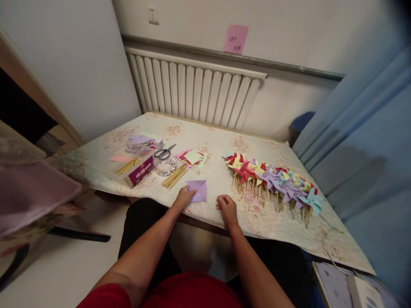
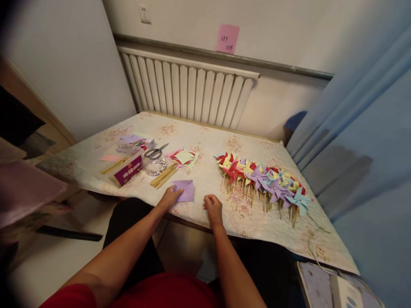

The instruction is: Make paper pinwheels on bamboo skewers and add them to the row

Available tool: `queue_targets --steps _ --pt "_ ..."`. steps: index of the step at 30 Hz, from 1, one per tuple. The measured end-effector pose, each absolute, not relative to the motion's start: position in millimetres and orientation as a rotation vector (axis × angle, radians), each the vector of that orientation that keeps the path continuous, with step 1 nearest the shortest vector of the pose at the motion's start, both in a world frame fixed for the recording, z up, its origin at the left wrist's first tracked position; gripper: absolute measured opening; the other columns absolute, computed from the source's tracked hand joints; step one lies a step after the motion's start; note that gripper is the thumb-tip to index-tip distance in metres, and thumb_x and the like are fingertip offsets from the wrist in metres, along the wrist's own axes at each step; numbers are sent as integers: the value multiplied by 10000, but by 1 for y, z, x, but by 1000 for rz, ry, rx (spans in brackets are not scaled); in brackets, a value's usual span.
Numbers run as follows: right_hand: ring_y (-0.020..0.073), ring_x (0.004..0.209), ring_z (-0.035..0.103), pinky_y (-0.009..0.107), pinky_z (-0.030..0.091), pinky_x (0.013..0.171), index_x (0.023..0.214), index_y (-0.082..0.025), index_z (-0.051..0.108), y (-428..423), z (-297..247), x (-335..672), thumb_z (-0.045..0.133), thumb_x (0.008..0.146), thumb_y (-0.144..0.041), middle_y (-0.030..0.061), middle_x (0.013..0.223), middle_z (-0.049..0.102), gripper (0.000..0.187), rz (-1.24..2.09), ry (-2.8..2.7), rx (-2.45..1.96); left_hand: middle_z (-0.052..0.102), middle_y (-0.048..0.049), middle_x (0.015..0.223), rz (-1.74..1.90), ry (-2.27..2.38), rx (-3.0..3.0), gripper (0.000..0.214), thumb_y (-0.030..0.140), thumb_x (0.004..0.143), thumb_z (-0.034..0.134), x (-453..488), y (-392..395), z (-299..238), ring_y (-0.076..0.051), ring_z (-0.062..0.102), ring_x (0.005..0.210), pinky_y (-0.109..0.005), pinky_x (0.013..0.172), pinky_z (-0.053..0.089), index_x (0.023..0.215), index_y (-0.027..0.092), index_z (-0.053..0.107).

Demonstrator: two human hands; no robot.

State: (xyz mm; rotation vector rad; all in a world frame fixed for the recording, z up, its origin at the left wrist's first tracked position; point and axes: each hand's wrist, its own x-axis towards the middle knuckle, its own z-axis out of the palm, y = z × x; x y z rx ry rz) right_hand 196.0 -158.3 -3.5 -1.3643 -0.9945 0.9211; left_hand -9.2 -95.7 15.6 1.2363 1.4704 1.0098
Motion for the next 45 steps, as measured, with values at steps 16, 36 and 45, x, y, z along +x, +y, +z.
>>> queue_targets --steps 16,36,45 --pt "126 512 543 249 451 526 743 -188 651 -156 -9 195 643 735 -402 -28 575 606 215 918 -987 -1371 637 -23 764 1010 1413 1309 307 421 738 620 -10 -92 2 -178 577 700 -303 696 474 857 138 616" --pt "128 526 554 248 455 543 751 -192 654 -157 -12 195 635 748 -387 -30 582 610 197 903 -995 -1366 629 -39 750 1048 1496 1296 281 401 702 650 -10 -93 4 -207 565 769 -318 731 460 820 149 612" --pt "130 532 559 252 461 537 750 -192 655 -158 -9 195 634 732 -379 -23 599 614 188 905 -988 -1376 607 -16 725 1048 1451 1271 229 380 721 645 -12 -92 7 -187 550 716 -308 695 462 783 168 583"
